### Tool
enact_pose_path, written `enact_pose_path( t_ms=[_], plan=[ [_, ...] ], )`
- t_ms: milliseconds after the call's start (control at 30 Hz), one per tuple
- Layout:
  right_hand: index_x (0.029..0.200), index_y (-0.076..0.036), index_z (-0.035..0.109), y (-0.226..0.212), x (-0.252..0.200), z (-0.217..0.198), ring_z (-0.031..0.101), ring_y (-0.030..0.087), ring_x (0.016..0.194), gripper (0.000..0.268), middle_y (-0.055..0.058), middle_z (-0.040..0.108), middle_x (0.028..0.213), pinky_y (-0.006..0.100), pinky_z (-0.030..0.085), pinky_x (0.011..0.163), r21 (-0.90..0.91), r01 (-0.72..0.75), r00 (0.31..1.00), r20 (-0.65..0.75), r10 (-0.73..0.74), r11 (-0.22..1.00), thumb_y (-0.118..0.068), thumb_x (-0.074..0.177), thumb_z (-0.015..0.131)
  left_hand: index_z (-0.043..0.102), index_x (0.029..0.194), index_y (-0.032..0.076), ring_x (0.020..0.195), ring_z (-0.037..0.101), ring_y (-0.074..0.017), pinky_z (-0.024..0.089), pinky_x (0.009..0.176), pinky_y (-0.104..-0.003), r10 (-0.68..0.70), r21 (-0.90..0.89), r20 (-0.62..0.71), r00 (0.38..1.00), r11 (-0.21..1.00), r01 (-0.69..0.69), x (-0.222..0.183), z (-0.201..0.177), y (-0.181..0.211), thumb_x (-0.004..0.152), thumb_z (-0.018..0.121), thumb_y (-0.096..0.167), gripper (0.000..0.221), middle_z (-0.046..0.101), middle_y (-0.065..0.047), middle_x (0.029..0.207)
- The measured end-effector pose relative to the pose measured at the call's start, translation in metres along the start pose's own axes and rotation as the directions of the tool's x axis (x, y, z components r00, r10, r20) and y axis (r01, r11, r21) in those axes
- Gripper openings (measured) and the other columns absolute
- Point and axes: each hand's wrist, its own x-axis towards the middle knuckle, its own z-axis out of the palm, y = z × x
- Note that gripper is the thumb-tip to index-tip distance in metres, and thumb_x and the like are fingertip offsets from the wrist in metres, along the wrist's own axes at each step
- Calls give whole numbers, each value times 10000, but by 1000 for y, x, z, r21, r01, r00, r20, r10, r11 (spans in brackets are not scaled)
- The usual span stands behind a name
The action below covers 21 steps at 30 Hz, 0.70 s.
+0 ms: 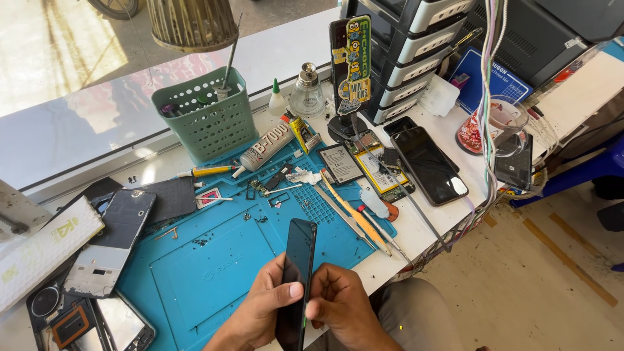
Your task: Disassembling a smartphone to inspect and repair internal components
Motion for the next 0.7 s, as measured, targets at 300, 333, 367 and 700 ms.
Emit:
enact_pose_path(
  t_ms=[300,333,367,700],
  plan=[
    [664,-113,505,6,-1,-2,484,67,547,594,28,608,576,248,332,460,-133,52,997,55,-45,990,-322,496,1036,566,918,13,614,644,-198,464,525,-269,-12,92,63,998,996,6,-2,-8,2,663,899,329,525,670,-147,747],
    [683,-107,505,7,-1,-1,483,70,549,619,23,589,583,249,327,460,-141,62,997,62,-53,988,-328,464,1040,563,952,10,638,674,-232,512,537,-301,-13,68,82,997,998,7,-3,-6,4,686,891,318,523,682,-165,769],
    [701,-101,506,6,-1,-1,482,73,551,646,19,571,591,250,322,460,-148,71,996,69,-61,986,-335,432,1045,560,987,7,662,704,-267,560,550,-333,-13,44,102,995,999,9,-4,-3,5,709,883,307,521,693,-184,791],
    [566,-117,464,5,2,-4,418,96,484,558,7,496,501,278,317,435,-115,17,997,72,-9,993,-165,527,1019,521,1145,-31,565,682,-212,549,530,-288,-63,-14,236,970,998,68,-12,7,12,771,875,272,597,685,-216,880]
  ],
)
